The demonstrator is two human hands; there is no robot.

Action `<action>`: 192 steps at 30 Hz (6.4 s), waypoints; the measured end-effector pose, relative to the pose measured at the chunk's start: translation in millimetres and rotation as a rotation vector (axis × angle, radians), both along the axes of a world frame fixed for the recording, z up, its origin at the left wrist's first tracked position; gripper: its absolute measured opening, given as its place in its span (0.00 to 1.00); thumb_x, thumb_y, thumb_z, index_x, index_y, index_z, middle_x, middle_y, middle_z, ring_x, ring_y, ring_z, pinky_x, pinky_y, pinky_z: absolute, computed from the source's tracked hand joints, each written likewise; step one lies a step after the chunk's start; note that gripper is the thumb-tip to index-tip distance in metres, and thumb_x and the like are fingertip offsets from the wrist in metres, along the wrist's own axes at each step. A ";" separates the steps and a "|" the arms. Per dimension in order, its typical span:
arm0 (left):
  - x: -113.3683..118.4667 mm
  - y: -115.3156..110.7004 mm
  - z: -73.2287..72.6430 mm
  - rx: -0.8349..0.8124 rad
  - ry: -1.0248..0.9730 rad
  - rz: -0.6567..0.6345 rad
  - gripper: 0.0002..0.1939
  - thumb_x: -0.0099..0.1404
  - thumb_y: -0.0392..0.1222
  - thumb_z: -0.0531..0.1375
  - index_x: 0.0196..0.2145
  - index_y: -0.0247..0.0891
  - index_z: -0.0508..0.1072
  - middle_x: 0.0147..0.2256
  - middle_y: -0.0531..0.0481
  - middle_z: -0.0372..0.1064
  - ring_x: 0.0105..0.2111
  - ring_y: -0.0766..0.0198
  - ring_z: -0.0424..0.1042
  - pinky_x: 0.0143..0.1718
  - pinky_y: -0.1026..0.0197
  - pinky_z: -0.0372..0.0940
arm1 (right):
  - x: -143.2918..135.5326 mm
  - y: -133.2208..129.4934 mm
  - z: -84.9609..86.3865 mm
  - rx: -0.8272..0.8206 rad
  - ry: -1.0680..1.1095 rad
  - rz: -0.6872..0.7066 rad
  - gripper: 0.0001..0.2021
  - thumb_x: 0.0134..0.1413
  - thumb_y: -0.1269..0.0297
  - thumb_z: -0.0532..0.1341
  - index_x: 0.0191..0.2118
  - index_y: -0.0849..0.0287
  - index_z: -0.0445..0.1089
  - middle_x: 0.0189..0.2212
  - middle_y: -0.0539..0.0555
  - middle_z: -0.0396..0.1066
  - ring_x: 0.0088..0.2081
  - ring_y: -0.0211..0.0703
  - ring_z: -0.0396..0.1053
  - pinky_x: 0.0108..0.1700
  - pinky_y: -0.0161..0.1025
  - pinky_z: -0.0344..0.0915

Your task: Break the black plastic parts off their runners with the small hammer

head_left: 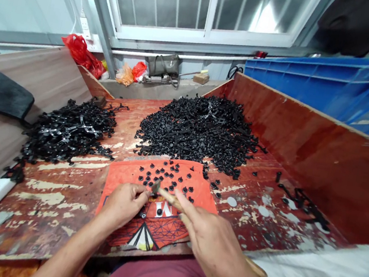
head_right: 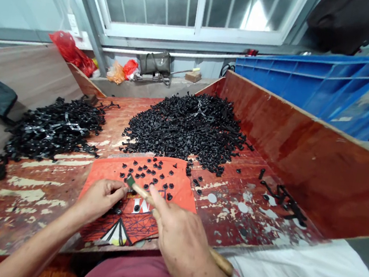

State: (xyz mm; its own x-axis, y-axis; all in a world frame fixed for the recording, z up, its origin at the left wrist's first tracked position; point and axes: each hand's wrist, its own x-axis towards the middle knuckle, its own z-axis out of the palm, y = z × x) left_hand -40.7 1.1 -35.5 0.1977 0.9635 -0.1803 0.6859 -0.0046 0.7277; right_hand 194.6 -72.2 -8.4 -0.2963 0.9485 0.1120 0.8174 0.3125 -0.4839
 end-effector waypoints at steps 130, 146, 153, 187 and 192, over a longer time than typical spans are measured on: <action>-6.3 -25.3 4.1 0.045 0.226 0.011 0.19 0.66 0.50 0.50 0.21 0.40 0.62 0.19 0.54 0.55 0.23 0.63 0.58 0.27 0.62 0.43 | -4.2 -6.1 1.1 0.013 0.045 0.035 0.27 0.67 0.69 0.50 0.68 0.41 0.54 0.38 0.49 0.80 0.34 0.44 0.78 0.37 0.37 0.74; -33.8 -6.6 34.5 -0.250 -0.627 0.266 0.18 0.55 0.55 0.65 0.35 0.38 0.74 0.36 0.48 0.74 0.34 0.59 0.70 0.33 0.63 0.62 | 17.0 -0.4 9.2 -0.023 0.288 -0.097 0.25 0.69 0.66 0.48 0.68 0.42 0.52 0.56 0.50 0.72 0.44 0.46 0.78 0.47 0.42 0.74; -42.1 34.6 21.8 -0.325 -0.670 0.298 0.24 0.46 0.54 0.72 0.29 0.35 0.69 0.21 0.57 0.63 0.16 0.76 0.51 0.17 0.69 0.39 | 18.7 -5.2 -17.5 -0.147 0.278 -0.054 0.26 0.69 0.68 0.47 0.68 0.37 0.50 0.59 0.45 0.66 0.53 0.47 0.72 0.52 0.46 0.72; -32.7 51.8 -23.4 -0.025 -0.659 0.355 0.21 0.43 0.52 0.70 0.25 0.37 0.66 0.18 0.58 0.63 0.17 0.70 0.61 0.20 0.68 0.57 | -34.4 60.9 6.6 0.147 -0.035 0.086 0.30 0.68 0.70 0.52 0.69 0.37 0.45 0.43 0.49 0.79 0.37 0.43 0.79 0.35 0.36 0.72; -32.4 52.0 -20.4 -0.033 -0.662 0.348 0.20 0.44 0.50 0.70 0.24 0.37 0.66 0.18 0.59 0.62 0.16 0.72 0.59 0.19 0.68 0.56 | -38.3 62.6 10.4 0.082 -0.105 0.098 0.28 0.68 0.68 0.53 0.68 0.39 0.50 0.40 0.50 0.80 0.37 0.46 0.79 0.35 0.38 0.72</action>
State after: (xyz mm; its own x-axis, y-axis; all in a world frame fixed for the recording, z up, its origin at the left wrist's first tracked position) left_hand -73.1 53.1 -55.9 -0.0408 0.9864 -0.1592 0.0623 0.1616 0.9849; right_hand 156.4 -9.6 2.0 -0.4015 0.9033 0.1514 0.8256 0.4285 -0.3670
